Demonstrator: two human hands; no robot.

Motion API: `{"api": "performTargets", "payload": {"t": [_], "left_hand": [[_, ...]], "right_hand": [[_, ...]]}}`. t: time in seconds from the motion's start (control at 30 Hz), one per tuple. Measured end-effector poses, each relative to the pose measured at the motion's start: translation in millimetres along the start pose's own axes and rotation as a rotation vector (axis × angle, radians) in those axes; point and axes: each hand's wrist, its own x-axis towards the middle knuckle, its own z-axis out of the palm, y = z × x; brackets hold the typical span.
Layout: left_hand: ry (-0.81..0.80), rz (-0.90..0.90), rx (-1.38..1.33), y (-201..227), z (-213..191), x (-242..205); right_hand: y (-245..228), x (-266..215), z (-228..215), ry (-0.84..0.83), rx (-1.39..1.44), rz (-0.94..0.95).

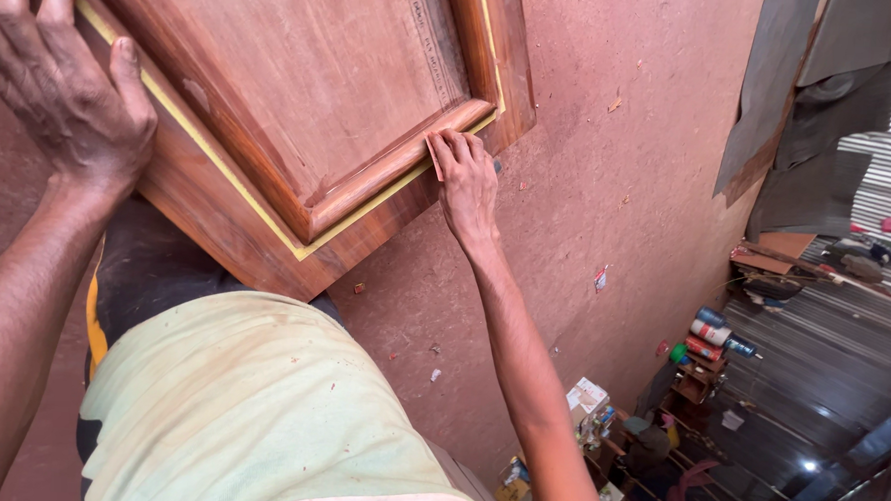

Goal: The person walks to a wooden door, picks up a sanding block, and sands the edges and corners of the door. The person repeatedly rubs the sanding block along the frame and decorative elements of the door.

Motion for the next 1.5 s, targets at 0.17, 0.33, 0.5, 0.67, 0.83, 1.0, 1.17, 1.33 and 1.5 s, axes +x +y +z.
{"api": "performTargets", "payload": {"t": [0.17,0.33,0.5,0.67,0.83,1.0,1.17,1.33,1.5], "left_hand": [[0.039,-0.003,-0.001,-5.6,15.3,1.2],[0.056,-0.002,-0.006,-11.7,29.6,-1.5],[0.08,0.015,-0.031,-7.4,28.0,-0.3],[0.138,0.028,-0.075,0.7,19.7,5.3],[0.152,0.029,-0.093,3.2,15.1,6.6],[0.135,0.023,-0.087,2.3,17.1,4.7],[0.13,0.029,-0.045,0.1,13.4,4.2],[0.087,0.019,-0.049,5.4,4.5,7.7],[0.066,0.017,-0.042,1.4,7.7,-0.6]], "right_hand": [[3.3,0.4,-6.9,-0.064,-0.048,-0.1],[22.0,23.2,-14.4,-0.216,-0.129,-0.101],[16.2,44.5,-21.2,-0.299,-0.169,-0.103],[18.0,56.9,-32.9,-0.362,-0.08,-0.197],[21.8,66.2,-38.4,-0.372,-0.029,-0.109],[18.4,45.5,-38.9,-0.429,-0.021,-0.117],[31.0,41.6,-26.0,-0.331,0.005,0.063],[38.5,15.1,-5.9,-0.332,0.112,0.103],[67.0,11.9,-14.5,-0.104,0.195,0.219]]}}
